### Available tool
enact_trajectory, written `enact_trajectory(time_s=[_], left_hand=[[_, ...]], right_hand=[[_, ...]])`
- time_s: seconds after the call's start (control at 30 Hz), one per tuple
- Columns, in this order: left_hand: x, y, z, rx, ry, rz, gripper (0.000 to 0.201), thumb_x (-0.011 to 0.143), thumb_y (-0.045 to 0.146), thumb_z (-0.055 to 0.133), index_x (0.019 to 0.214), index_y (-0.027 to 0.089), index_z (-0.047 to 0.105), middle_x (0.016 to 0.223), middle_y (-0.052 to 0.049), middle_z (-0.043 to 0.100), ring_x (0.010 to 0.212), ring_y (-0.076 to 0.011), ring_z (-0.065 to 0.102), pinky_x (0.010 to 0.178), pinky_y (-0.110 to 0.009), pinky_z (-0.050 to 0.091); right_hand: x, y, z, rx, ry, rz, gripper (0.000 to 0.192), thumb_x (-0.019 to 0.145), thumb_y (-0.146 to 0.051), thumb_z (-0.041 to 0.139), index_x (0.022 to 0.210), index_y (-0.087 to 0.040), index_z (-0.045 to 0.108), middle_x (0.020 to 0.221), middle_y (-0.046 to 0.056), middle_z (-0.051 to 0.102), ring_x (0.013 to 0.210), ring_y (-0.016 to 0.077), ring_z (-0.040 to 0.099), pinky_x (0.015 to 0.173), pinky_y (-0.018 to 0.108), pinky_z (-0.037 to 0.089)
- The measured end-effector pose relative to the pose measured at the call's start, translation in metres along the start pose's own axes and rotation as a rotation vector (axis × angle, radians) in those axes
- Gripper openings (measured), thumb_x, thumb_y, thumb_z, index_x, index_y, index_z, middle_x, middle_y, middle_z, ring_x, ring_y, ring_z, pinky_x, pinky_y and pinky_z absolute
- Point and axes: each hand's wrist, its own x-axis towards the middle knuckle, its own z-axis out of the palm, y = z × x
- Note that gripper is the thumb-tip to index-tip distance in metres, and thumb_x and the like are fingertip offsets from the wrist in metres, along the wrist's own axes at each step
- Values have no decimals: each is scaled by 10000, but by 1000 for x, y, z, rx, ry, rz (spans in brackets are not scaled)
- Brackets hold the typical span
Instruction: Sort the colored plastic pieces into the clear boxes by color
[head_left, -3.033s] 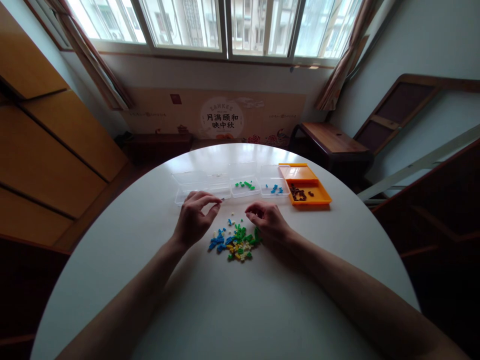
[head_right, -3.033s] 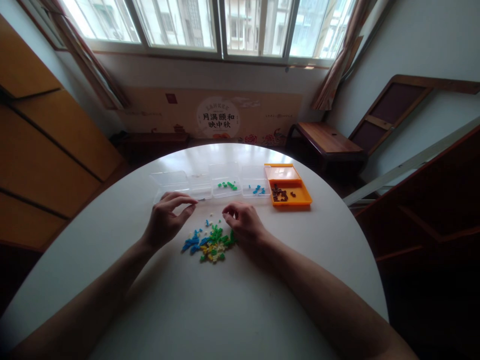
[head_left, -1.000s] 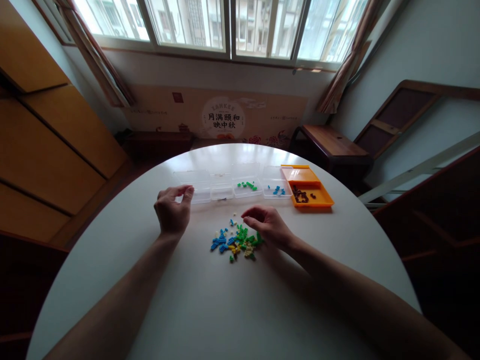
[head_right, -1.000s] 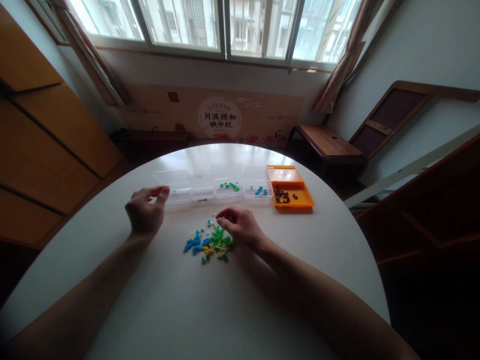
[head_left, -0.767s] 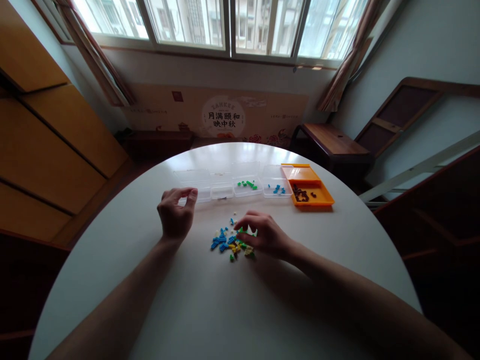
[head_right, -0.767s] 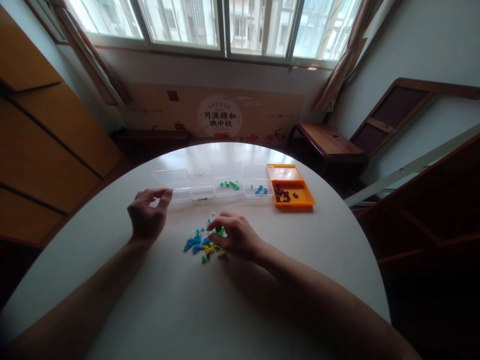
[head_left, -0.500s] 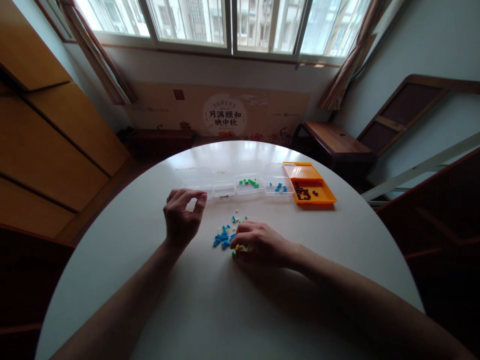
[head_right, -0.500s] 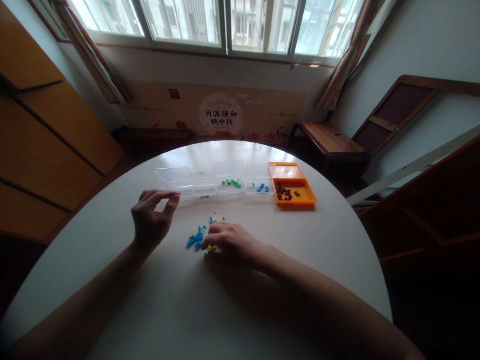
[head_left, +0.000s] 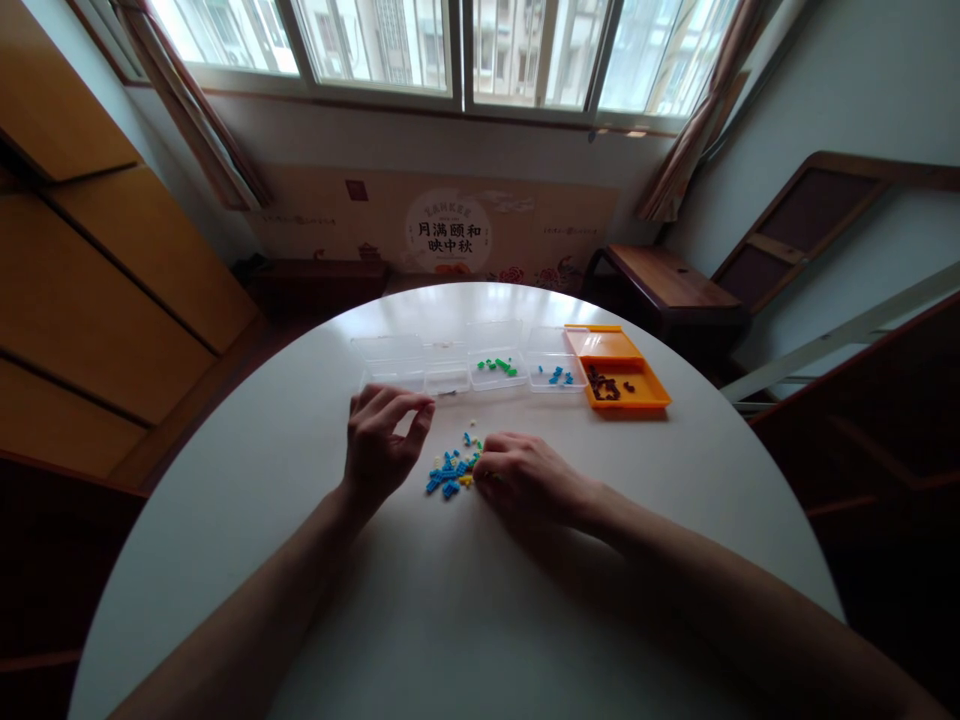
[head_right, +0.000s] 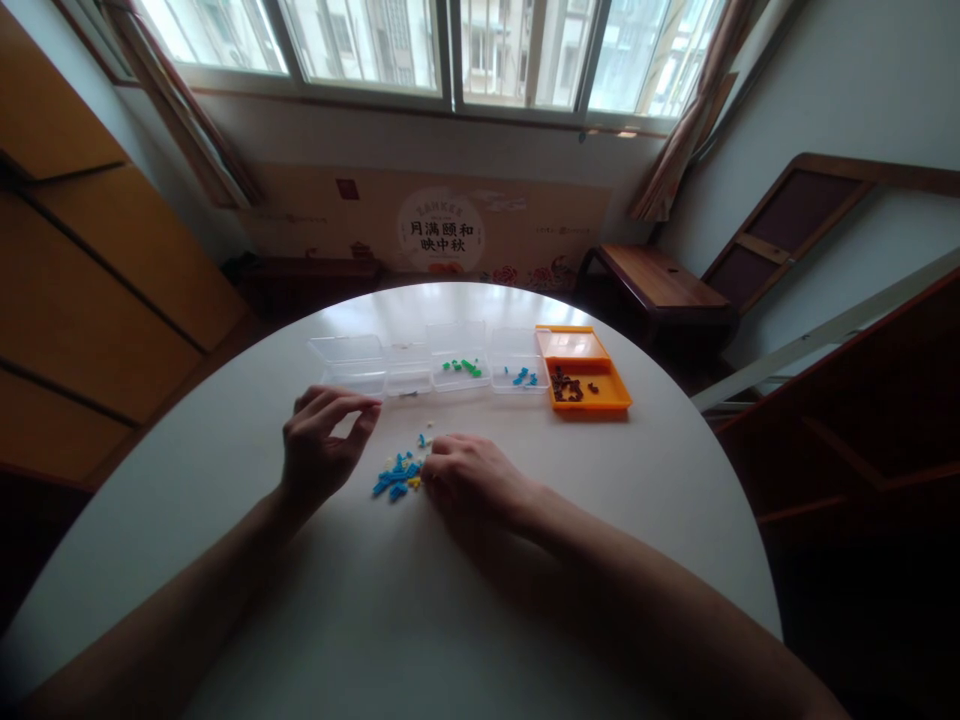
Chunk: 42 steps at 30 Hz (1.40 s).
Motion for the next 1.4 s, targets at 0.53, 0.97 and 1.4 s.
enact_trajectory(time_s=[0.53,0.97,1.4], left_hand=[[-8,21,3,-132,-201,313,209,755,235,721,943,232,631,813,0,678,798,-173,557,766,-334,414],[-10,15,5,-118,-272,299,30,826,234,638,847,220,620,787,5,669,780,-162,556,800,-343,396],[-11,-1,10,-95,-310,154,169,806,76,536,868,200,633,824,-19,670,830,-182,568,801,-348,415]], right_hand=[[9,12,0,765,305,354,140,815,-254,598,849,-159,694,781,27,668,733,133,600,680,246,469],[47,67,-20,532,694,518,205,773,-314,584,829,-149,693,723,32,663,596,116,523,575,245,434],[33,51,-23,453,508,432,144,782,-252,604,843,-156,692,721,15,635,565,94,488,552,229,417]])
